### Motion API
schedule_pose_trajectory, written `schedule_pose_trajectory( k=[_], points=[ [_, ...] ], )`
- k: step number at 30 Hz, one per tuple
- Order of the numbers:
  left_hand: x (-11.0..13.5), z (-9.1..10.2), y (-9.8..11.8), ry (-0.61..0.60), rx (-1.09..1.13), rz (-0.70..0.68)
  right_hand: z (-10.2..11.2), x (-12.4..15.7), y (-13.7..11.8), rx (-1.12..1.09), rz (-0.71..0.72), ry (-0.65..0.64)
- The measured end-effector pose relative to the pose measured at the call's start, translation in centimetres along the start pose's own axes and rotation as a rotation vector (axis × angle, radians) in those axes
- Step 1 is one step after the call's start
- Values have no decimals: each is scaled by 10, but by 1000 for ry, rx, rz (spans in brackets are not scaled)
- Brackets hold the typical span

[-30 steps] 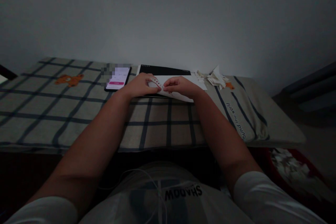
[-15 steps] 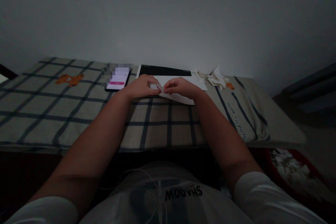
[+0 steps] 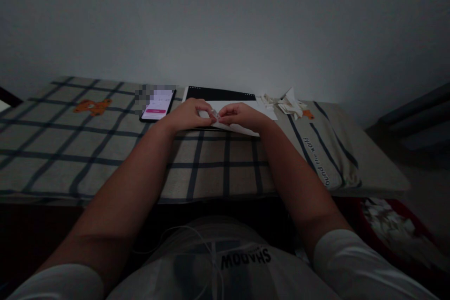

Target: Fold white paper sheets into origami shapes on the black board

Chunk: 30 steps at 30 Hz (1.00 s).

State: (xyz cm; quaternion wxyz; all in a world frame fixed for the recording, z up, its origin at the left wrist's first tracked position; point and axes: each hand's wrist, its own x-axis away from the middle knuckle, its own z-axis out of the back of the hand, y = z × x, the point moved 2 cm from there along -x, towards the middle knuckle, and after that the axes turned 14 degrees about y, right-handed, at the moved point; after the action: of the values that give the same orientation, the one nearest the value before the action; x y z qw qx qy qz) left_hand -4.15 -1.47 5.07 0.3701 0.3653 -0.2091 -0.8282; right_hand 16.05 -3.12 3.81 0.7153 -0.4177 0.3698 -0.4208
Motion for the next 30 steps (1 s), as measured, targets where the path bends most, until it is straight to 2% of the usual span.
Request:
schedule_pose_trajectory(
  k=[6,16,21,24,30],
  points=[
    [1,-1,1,-19,11,77,3,0,2,63,-22,22],
    [1,-1,2,-27,-3,17,3,-2,4,75,6,3],
    [2,-2,3,-40,6,32,1,-2,3,87,76,-63],
    [2,-1,4,-25,1,43,1,-2,1,102,95,-57],
    [2,-1,2,-32,20,57,3,-2,3,61,6,-30]
  ],
)
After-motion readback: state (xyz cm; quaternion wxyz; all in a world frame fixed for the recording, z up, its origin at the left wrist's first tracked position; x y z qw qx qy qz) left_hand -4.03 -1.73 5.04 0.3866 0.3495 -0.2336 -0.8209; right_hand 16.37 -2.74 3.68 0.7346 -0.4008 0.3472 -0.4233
